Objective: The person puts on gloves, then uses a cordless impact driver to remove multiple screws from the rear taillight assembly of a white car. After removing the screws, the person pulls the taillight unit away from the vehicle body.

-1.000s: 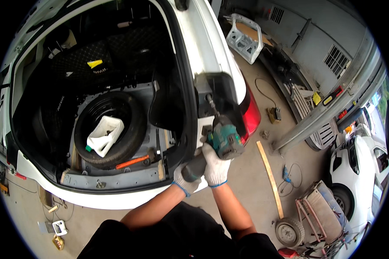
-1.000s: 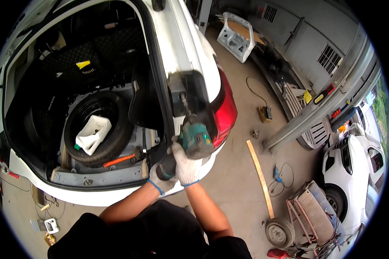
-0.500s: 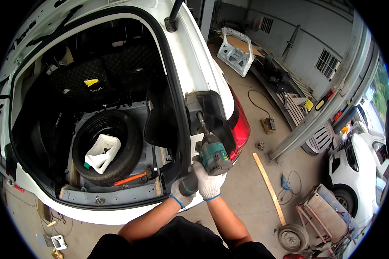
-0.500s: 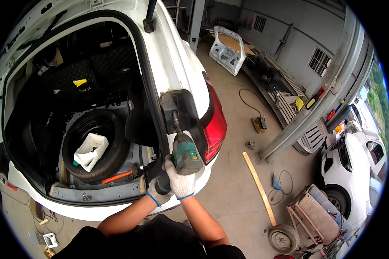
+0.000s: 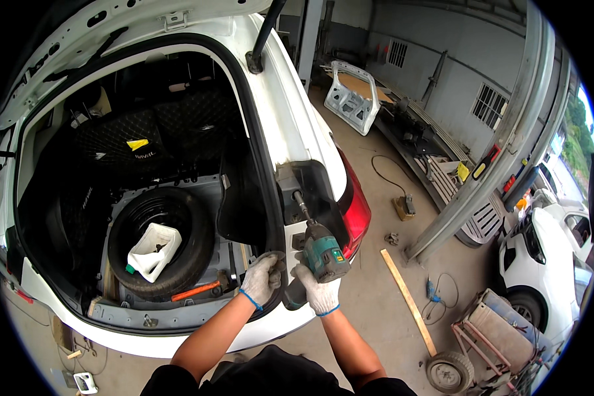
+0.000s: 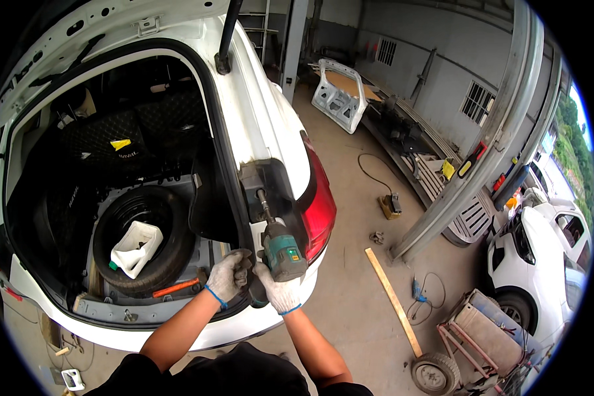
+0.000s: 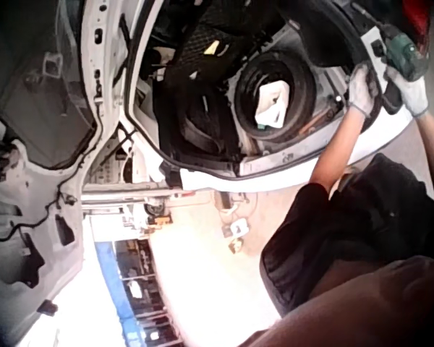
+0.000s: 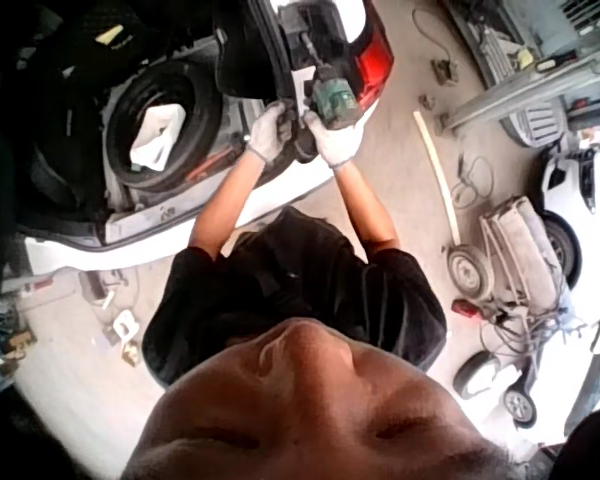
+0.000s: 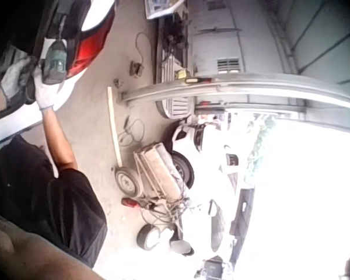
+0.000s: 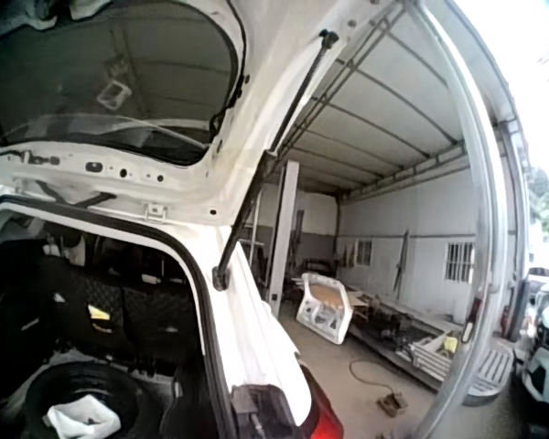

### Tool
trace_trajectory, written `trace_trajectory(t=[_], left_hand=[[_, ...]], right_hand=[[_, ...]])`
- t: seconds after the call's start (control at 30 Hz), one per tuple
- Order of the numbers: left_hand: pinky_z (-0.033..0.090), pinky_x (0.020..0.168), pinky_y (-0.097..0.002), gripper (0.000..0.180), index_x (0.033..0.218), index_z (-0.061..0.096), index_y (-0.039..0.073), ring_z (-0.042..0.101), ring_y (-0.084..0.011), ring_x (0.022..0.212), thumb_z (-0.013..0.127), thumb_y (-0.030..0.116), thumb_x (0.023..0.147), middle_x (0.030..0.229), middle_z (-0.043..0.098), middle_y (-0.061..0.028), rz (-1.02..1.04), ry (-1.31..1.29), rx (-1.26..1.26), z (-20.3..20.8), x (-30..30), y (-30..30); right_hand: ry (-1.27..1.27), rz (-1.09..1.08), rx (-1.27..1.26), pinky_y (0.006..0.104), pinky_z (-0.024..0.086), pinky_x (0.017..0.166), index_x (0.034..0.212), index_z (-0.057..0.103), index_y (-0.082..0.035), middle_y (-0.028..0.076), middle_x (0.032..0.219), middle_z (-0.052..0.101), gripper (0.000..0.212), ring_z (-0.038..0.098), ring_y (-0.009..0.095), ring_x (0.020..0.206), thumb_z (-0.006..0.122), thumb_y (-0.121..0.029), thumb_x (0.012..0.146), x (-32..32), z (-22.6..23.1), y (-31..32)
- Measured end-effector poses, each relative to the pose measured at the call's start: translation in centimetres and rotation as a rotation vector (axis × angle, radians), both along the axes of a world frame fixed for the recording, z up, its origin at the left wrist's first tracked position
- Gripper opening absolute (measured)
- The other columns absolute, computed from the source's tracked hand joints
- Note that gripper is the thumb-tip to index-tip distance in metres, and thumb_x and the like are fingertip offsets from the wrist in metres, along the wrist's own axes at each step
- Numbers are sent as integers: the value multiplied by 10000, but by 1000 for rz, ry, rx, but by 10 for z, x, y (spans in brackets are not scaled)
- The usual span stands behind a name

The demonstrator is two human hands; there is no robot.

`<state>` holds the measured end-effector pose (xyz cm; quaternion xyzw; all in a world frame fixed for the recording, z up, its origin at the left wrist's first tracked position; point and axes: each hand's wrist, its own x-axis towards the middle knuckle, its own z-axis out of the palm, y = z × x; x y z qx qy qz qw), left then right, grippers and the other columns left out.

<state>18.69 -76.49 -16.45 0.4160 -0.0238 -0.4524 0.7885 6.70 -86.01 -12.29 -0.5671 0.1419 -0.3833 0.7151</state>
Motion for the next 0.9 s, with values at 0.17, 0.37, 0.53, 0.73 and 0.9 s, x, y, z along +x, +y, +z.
trace_trajectory(t=[0.17,0.37,0.53,0.73,0.9], left_hand=[[269,509,-228,360,1133,571,70,313,-73,558,476,385,986,901,615,-63,-101,-124,-96,41,8,-21],[243,459,-223,542,1163,568,41,281,-71,519,412,529,985,1013,625,-112,-185,33,-246,67,11,-43],[249,454,-204,434,1072,607,48,287,-61,512,440,443,1009,926,640,-71,-125,100,-249,48,-4,-27],[282,469,-206,317,967,608,81,328,-60,525,473,366,997,869,638,-57,112,249,-200,7,16,-14],[301,494,-213,272,1022,613,76,340,-68,534,450,289,974,803,608,-55,-53,143,-170,-8,9,-4]], right_hand=[[16,21,21,329,553,695,1160,530,17,120,1007,634,377,658,198,793,643,-12,801,-15,-7,0],[148,90,-46,339,559,726,1177,512,-8,109,1011,640,412,661,193,829,657,-9,791,-50,-16,14],[280,222,-161,343,556,735,1252,493,-35,125,1076,635,460,659,185,851,635,2,816,-83,-41,20],[294,209,-192,349,558,746,1232,509,-26,126,1057,645,437,657,192,868,642,-10,816,-81,-56,32],[164,48,31,350,566,723,1179,510,2,128,1030,643,396,654,203,824,633,33,804,-44,-41,26]])
